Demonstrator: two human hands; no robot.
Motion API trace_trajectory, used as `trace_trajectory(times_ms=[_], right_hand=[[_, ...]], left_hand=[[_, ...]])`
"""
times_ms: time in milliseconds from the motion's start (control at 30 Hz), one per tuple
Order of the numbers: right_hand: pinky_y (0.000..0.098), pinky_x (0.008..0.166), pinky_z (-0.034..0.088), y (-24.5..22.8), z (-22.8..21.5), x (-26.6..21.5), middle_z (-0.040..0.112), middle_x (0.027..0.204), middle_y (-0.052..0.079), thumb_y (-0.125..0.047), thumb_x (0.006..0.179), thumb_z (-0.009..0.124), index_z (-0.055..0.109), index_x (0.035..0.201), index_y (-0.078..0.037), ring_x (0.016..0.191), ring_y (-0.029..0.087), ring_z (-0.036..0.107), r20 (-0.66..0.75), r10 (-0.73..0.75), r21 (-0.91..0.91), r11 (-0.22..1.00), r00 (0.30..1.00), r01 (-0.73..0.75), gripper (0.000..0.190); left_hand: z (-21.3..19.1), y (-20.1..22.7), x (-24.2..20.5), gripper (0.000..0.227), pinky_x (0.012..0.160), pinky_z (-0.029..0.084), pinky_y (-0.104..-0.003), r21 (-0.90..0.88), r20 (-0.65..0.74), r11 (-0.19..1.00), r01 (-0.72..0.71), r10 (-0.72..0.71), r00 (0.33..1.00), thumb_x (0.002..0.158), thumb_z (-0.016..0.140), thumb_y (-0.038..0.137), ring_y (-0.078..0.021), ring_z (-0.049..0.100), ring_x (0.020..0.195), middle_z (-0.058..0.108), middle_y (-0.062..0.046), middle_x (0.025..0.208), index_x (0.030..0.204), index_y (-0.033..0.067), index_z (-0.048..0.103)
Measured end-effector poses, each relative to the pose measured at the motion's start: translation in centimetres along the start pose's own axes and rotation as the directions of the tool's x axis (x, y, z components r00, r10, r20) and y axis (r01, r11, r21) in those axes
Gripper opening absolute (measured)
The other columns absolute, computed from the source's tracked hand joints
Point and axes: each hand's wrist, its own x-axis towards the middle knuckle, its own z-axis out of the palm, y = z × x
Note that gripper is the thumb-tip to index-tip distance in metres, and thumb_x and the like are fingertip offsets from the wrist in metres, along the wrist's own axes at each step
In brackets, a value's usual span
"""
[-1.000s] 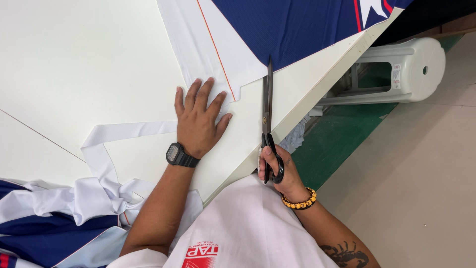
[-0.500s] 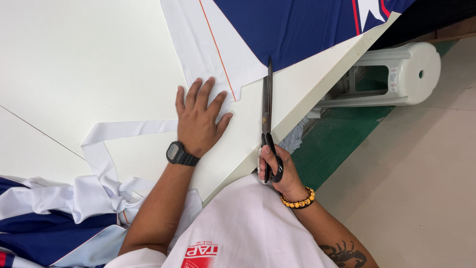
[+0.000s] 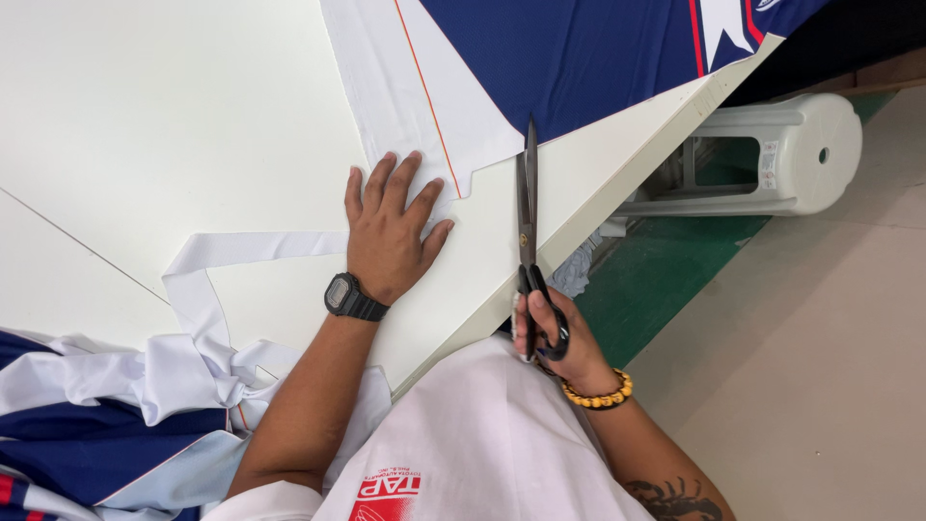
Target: The person uses shears to cut a white fabric piece laid over a blue and white jersey on a white table. They trim the edges of the fabric, reposition the jersey, and continue cutting along the contours of the garment.
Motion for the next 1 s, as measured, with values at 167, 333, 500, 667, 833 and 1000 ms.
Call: trace_trajectory(times_ms=[167, 333, 500, 667, 833, 1000], right_hand=[[0.0279, 0.057, 0.054, -1.9, -4.3, -0.5, 0.061, 0.074, 0.005, -0.052, 0.095, 0.060, 0.062, 0.099, -0.003, 0.062, 0.014, 0.061, 0.065, 0.056, -0.166, 0.985, 0.996, -0.044, 0.050], [0.0278, 0.057, 0.055, -3.9, -7.3, 0.2, 0.062, 0.073, 0.004, -0.053, 0.095, 0.059, 0.063, 0.097, -0.003, 0.061, 0.014, 0.062, 0.137, 0.103, -0.207, 0.976, 0.985, -0.073, 0.050], [0.0291, 0.052, 0.053, -6.2, -9.8, 1.4, 0.062, 0.069, 0.005, -0.052, 0.094, 0.057, 0.063, 0.092, -0.004, 0.057, 0.015, 0.062, 0.193, 0.134, -0.324, 0.944, 0.972, -0.066, 0.048], [0.0283, 0.049, 0.051, -8.0, -11.8, 2.3, 0.060, 0.066, 0.005, -0.051, 0.095, 0.058, 0.061, 0.088, -0.005, 0.055, 0.014, 0.061, 0.235, 0.151, -0.418, 0.907, 0.960, -0.040, 0.047], [0.0265, 0.047, 0.050, -8.3, -12.6, 3.0, 0.061, 0.065, 0.004, -0.049, 0.095, 0.059, 0.060, 0.086, -0.004, 0.052, 0.013, 0.061, 0.254, 0.160, -0.435, 0.900, 0.954, -0.035, 0.046], [0.0255, 0.046, 0.048, -8.0, -12.9, 3.3, 0.060, 0.063, 0.004, -0.047, 0.096, 0.059, 0.060, 0.086, -0.005, 0.051, 0.012, 0.060, 0.311, 0.144, -0.401, 0.916, 0.939, -0.008, 0.044]], left_hand=[[0.2, 0.1, -0.2, 0.044, 0.120, 0.020, -0.063, 0.018, -0.046, 1.000, -0.013, 0.013, 0.999, 0.088, 0.078, 0.034, -0.0346, 0.038, 0.144, 0.049, -0.012, 0.151, 0.127, 0.0147, 0.069], [0.7, 0.3, -0.5, 0.039, 0.120, 0.019, -0.063, 0.080, -0.082, 0.997, -0.013, 0.020, 0.996, 0.091, 0.077, 0.033, -0.0335, 0.041, 0.142, 0.052, -0.012, 0.148, 0.125, 0.0145, 0.070], [0.7, 1.2, -0.3, 0.035, 0.119, 0.020, -0.064, 0.147, -0.127, 0.989, 0.009, 0.010, 0.992, 0.092, 0.076, 0.032, -0.0326, 0.043, 0.141, 0.054, -0.011, 0.146, 0.122, 0.0147, 0.071], [2.0, 3.6, 0.6, 0.031, 0.119, 0.020, -0.064, 0.186, -0.161, 0.980, 0.065, -0.035, 0.986, 0.092, 0.075, 0.031, -0.0325, 0.044, 0.140, 0.054, -0.011, 0.145, 0.119, 0.0171, 0.073], [3.8, 4.7, 1.6, 0.031, 0.118, 0.021, -0.064, 0.214, -0.153, 0.967, 0.136, -0.104, 0.983, 0.091, 0.075, 0.031, -0.0325, 0.044, 0.139, 0.054, -0.011, 0.144, 0.118, 0.0178, 0.073], [4.2, 4.4, 1.3, 0.030, 0.118, 0.022, -0.063, 0.221, -0.151, 0.965, 0.143, -0.110, 0.982, 0.092, 0.074, 0.032, -0.0319, 0.044, 0.139, 0.054, -0.012, 0.144, 0.119, 0.0178, 0.072]])
